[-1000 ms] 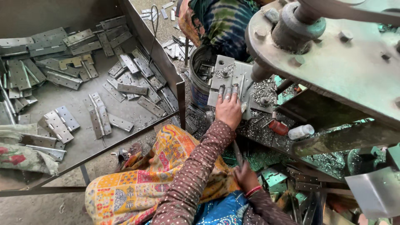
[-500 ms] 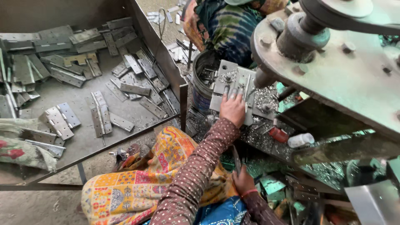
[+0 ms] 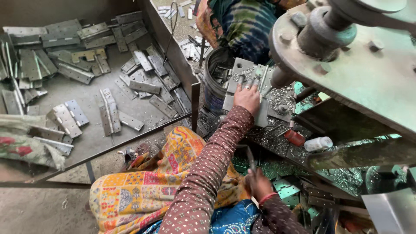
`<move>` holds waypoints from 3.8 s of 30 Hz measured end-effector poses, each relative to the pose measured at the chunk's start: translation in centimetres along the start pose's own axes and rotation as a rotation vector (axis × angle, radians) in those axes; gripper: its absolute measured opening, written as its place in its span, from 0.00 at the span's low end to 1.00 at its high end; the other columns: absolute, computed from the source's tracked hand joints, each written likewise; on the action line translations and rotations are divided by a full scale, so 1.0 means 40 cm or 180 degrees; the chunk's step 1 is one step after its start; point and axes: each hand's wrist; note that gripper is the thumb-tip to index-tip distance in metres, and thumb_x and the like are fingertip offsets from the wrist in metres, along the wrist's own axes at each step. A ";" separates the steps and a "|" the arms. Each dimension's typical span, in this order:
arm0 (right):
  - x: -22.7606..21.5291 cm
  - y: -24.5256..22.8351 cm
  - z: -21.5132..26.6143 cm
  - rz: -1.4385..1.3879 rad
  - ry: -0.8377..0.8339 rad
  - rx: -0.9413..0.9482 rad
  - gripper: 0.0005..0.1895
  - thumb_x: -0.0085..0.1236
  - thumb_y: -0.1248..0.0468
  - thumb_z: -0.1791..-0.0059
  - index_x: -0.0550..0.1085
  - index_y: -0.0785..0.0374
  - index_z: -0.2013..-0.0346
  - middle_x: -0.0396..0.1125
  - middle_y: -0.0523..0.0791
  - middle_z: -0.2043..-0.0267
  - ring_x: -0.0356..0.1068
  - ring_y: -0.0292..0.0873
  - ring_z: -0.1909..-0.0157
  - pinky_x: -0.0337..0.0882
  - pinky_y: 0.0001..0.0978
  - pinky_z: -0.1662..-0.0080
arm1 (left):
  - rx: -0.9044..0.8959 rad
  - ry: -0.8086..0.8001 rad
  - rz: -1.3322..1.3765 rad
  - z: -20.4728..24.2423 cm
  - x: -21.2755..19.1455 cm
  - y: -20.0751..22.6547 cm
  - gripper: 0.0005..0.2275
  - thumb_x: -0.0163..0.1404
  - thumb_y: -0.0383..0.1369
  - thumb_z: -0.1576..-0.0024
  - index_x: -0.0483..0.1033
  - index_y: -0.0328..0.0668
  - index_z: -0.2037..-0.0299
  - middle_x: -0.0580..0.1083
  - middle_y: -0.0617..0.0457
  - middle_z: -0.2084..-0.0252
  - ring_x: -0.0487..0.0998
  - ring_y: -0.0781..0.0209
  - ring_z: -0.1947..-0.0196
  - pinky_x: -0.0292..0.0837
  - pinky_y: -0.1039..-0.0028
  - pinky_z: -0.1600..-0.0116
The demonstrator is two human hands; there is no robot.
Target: The person sits on the floor and repeatedly places metal hinge pieces into a manual punching machine. They operate the lever to punch holes, then remove the finished pieces and place them into a metal bin.
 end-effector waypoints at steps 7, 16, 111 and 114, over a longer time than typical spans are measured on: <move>-0.264 -0.143 0.011 0.0257 -0.0115 -0.0499 0.30 0.38 0.39 0.46 0.69 0.65 0.62 0.70 0.58 0.70 0.71 0.61 0.66 0.69 0.52 0.61 | 0.0454 0.0041 -0.0690 0.269 -0.165 0.065 0.13 0.50 0.37 0.40 0.75 0.49 0.46 0.65 0.47 0.33 0.58 0.51 0.27 0.36 0.46 0.23; -0.285 -0.208 0.058 0.0169 -0.0169 -0.0415 0.30 0.39 0.38 0.47 0.71 0.63 0.61 0.69 0.54 0.70 0.71 0.59 0.65 0.68 0.51 0.58 | 0.1132 0.1430 0.1166 0.268 -0.053 0.012 0.05 0.51 0.31 0.35 0.69 0.42 0.53 0.73 0.51 0.50 0.77 0.56 0.52 0.68 0.47 0.33; -0.260 -0.186 0.026 0.0026 -0.0307 0.0192 0.30 0.46 0.41 0.48 0.72 0.69 0.62 0.67 0.51 0.80 0.66 0.48 0.86 0.68 0.43 0.76 | -0.4102 0.1216 0.1180 0.665 0.000 -0.923 0.26 0.64 0.29 0.53 0.66 0.30 0.46 0.74 0.35 0.52 0.78 0.37 0.51 0.74 0.58 0.46; -0.255 -0.186 0.041 0.0082 -0.0273 0.0168 0.30 0.46 0.40 0.48 0.72 0.68 0.61 0.70 0.53 0.79 0.70 0.50 0.84 0.70 0.44 0.74 | -0.4087 0.1601 0.1810 0.633 -0.060 -0.854 0.29 0.66 0.32 0.55 0.66 0.28 0.46 0.78 0.36 0.53 0.81 0.42 0.51 0.76 0.62 0.46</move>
Point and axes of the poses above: each hand's wrist, its own z-axis away from the middle knuckle, its own x-axis out of the palm, y = z × x
